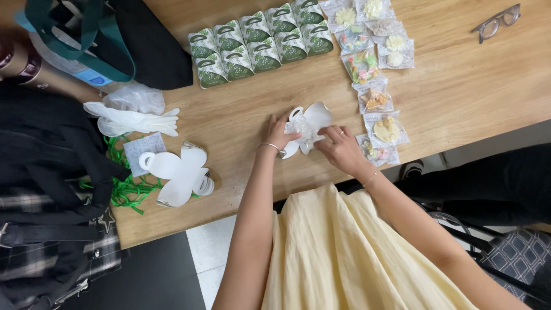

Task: Packaging small bagged items into white decorative cardboard boxes on a workbench.

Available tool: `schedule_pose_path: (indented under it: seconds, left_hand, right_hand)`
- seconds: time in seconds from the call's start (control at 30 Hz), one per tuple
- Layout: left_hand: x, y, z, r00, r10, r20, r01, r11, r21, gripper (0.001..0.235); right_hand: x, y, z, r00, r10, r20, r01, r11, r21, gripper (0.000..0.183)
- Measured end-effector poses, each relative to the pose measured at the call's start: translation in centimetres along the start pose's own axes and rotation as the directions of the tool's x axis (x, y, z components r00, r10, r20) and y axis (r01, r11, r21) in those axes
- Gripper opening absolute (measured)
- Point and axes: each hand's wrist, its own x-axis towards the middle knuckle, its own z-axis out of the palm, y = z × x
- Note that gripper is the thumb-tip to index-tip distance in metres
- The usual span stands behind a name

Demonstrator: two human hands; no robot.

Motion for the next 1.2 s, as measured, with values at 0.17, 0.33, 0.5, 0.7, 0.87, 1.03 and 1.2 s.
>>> schedule_pose_path:
  seconds: [0.17, 0.33, 0.5, 0.7, 0.87, 1.03, 1.2]
  left_hand:
    - [-1.0, 1.5, -0.8, 1.0, 0.026, 0.016, -0.027, 0.996, 0.086, 0.085]
    - [-1.9, 2.3, 0.0, 1.0, 0.029, -0.001, -0.029, 0.983, 0.182, 0.075]
    - [-1.3, 1.0, 2.1, 0.999, 0.028, -0.017, -0.025, 0.987, 0.157, 0.077]
    - [-5.5, -1.9, 2.6, 0.976, 0.087, -0.201, -0.111, 0.988, -0.108, 0.077]
    - [-11.0, 1.9, -1.3, 0.955, -0.014, -0.296, -0.048, 0.979, -0.2, 0.059]
    - [-12.5, 6.1, -4.2, 0.932, -0.036, -0.361, -0.053, 0.971, -0.233, 0.041]
    - [-12.8, 7.4, -4.0, 0.911, 0.067, -0.407, -0.082, 0.996, -0.02, 0.029]
  right_hand:
    - [5.1, -1.6, -2.5, 0.986, -0.104, -0.127, 0.094, 0.992, -0.083, 0.019]
    - [6.2, -0.2, -0.5, 0.956, -0.271, -0.114, 0.248, 0.952, -0.18, 0.022]
    - [5.2, 0.2, 1.2, 0.992, -0.122, -0.033, 0.123, 0.992, 0.027, 0.029]
    - [4.9, 0.5, 1.9, 0.995, -0.075, -0.066, 0.083, 0.989, 0.125, 0.013]
    - [5.3, -1.7, 1.7, 0.998, 0.005, -0.068, 0.008, 0.981, 0.196, 0.012]
    - [5.3, -2.8, 1.8, 0.996, 0.046, -0.075, -0.02, 0.949, 0.314, 0.015]
    - [5.1, -3.6, 1.1, 0.971, 0.226, -0.074, -0.169, 0.874, 0.455, 0.018]
